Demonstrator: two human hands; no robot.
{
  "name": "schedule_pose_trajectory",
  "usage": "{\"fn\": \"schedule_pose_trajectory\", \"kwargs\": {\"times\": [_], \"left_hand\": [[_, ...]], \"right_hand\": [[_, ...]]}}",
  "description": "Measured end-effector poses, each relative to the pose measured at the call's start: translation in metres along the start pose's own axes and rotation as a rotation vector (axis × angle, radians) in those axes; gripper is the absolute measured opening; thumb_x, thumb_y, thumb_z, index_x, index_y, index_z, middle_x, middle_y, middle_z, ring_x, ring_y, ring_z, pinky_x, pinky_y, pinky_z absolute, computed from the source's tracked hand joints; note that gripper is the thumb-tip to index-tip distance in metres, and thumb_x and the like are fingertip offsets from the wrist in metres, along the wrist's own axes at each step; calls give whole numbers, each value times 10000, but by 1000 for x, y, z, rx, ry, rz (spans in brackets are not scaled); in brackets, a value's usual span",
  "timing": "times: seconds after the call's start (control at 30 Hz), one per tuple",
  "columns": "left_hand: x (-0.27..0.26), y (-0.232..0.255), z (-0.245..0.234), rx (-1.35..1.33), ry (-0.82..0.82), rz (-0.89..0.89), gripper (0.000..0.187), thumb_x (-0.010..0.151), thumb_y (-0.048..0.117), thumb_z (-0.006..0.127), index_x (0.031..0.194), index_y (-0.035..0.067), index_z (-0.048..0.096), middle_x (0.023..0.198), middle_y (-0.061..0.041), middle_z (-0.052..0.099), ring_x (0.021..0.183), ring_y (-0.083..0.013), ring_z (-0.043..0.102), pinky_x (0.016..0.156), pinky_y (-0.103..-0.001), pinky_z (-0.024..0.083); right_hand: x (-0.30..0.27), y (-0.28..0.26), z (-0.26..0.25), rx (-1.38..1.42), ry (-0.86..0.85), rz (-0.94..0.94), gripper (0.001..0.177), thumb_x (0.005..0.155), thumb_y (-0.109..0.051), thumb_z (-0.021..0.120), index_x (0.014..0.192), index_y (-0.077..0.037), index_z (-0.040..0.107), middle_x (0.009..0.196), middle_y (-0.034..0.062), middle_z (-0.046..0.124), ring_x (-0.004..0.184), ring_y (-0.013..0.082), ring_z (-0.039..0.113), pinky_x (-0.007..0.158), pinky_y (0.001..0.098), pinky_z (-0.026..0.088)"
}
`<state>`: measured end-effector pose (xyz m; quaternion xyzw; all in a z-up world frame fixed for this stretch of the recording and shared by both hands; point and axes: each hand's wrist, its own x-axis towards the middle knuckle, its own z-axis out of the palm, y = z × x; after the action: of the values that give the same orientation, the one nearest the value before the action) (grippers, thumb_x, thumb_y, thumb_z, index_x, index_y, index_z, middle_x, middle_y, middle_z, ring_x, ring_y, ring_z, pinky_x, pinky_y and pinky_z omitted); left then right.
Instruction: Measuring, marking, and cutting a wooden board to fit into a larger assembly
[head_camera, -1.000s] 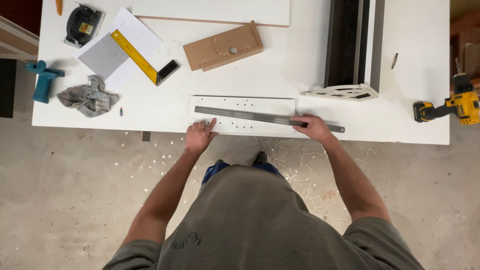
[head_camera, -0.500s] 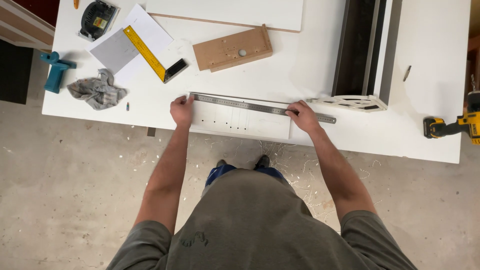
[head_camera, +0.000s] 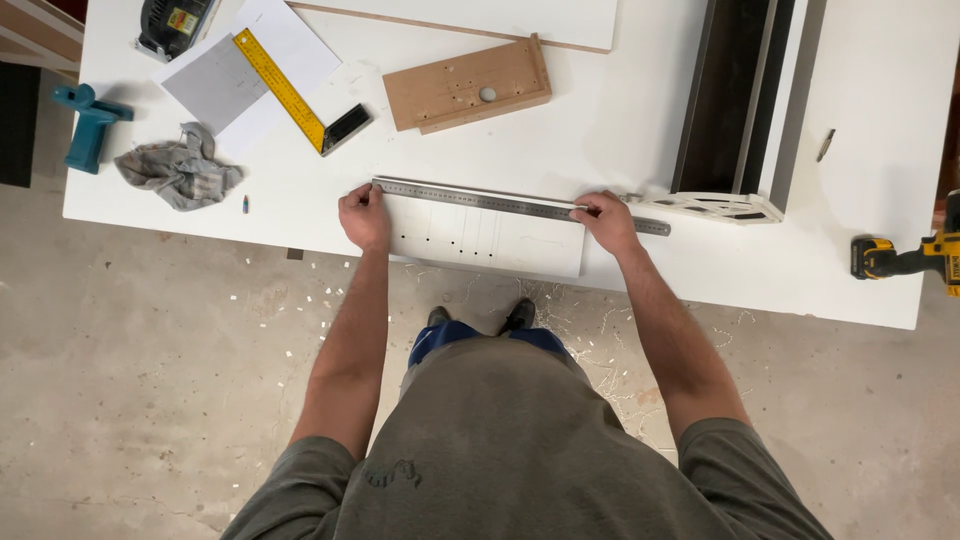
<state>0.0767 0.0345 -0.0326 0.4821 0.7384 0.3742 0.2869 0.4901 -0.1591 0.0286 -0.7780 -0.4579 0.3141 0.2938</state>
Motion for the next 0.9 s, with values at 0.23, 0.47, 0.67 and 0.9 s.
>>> {"fn": "schedule_pose_trajectory", "kwargs": {"times": [0.23, 0.47, 0.67, 0.9], "left_hand": [[5, -1, 7, 79, 16, 10, 289, 782, 352, 909, 969, 191, 759, 949, 16, 644, 933, -212, 717, 844, -353, 591], [38, -8, 15, 250, -114, -48, 292, 727, 330, 913, 947, 201, 772, 903, 24, 638, 906, -220, 731, 809, -335, 615], [48, -12, 17, 273, -174, -64, 298, 695, 337, 924, 931, 219, 786, 881, 14, 678, 908, -232, 744, 794, -346, 617], [35, 6, 6, 157, -132, -18, 296, 659, 240, 936, 903, 140, 800, 843, -78, 716, 870, -282, 753, 777, -350, 624]], "right_hand": [[4, -8, -3, -27, 5, -1, 205, 883, -233, 837, 1081, -211, 792, 1010, 74, 632, 1061, 273, 679, 938, 407, 571], [6, -8, -3, 46, -7, -12, 165, 912, -188, 810, 1076, -174, 796, 1010, 92, 656, 1046, 269, 678, 937, 393, 562], [2, -9, -2, 58, 20, -33, 159, 907, -166, 818, 1065, -172, 804, 1016, 101, 664, 1060, 286, 677, 936, 398, 564], [-2, -6, -4, 76, 47, -108, 144, 909, -162, 807, 1046, -208, 819, 991, 79, 687, 1009, 279, 681, 924, 401, 555]]}}
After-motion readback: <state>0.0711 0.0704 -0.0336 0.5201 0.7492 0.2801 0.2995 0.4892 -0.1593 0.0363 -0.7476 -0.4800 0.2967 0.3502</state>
